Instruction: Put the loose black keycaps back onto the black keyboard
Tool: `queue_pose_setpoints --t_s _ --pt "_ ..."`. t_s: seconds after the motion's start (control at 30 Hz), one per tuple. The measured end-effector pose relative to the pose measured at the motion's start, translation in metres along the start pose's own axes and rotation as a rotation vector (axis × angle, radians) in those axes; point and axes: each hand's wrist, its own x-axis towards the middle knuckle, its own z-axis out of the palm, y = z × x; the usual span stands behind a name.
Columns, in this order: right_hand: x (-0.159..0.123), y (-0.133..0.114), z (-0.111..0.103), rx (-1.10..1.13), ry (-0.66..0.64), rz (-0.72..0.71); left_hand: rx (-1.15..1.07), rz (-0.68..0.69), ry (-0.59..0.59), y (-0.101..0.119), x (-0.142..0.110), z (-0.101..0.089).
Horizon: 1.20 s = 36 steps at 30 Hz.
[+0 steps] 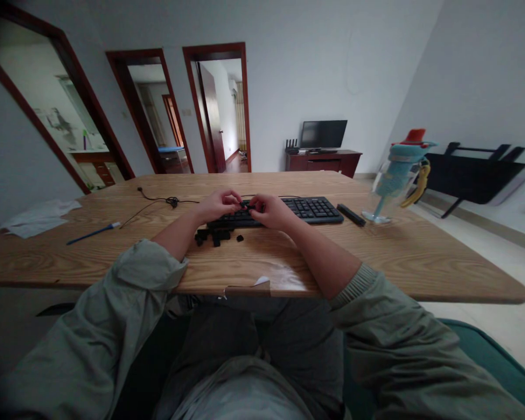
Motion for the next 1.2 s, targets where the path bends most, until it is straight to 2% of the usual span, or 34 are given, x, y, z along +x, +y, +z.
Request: queue_pose_setpoints --t_s 0.07,0.2,0.43,0.53,0.7,0.87,1.0,1.2 --pt "0.000 -0.003 0.002 0.025 -0.007 0.002 -0.010 0.021 -0.010 -0.001 0.001 0.003" --pt "0.000 -0.006 0.004 0.045 -0.026 0.015 -0.006 -0.021 -0.028 0.004 -0.001 0.008" --pt "0.001 -0.005 0.005 0.052 0.021 0.012 0.016 -0.011 -0.039 0.006 0.000 0.010" --pt "0.003 0.000 0.004 0.083 0.037 0.032 0.098 0.042 0.009 0.005 0.000 0.013" --pt "0.006 0.010 0.002 0.173 0.015 0.105 0.380 0.178 0.108 0.012 -0.004 0.020" --pt "0.006 0.012 0.001 0.247 -0.024 0.159 0.586 0.248 0.133 0.022 -0.005 0.024" --pt "0.005 0.011 0.001 0.299 -0.038 0.171 0.641 0.237 0.119 0.023 -0.005 0.024" --pt "0.004 0.007 0.000 0.386 -0.004 0.234 0.602 0.209 0.187 0.023 -0.006 0.024"
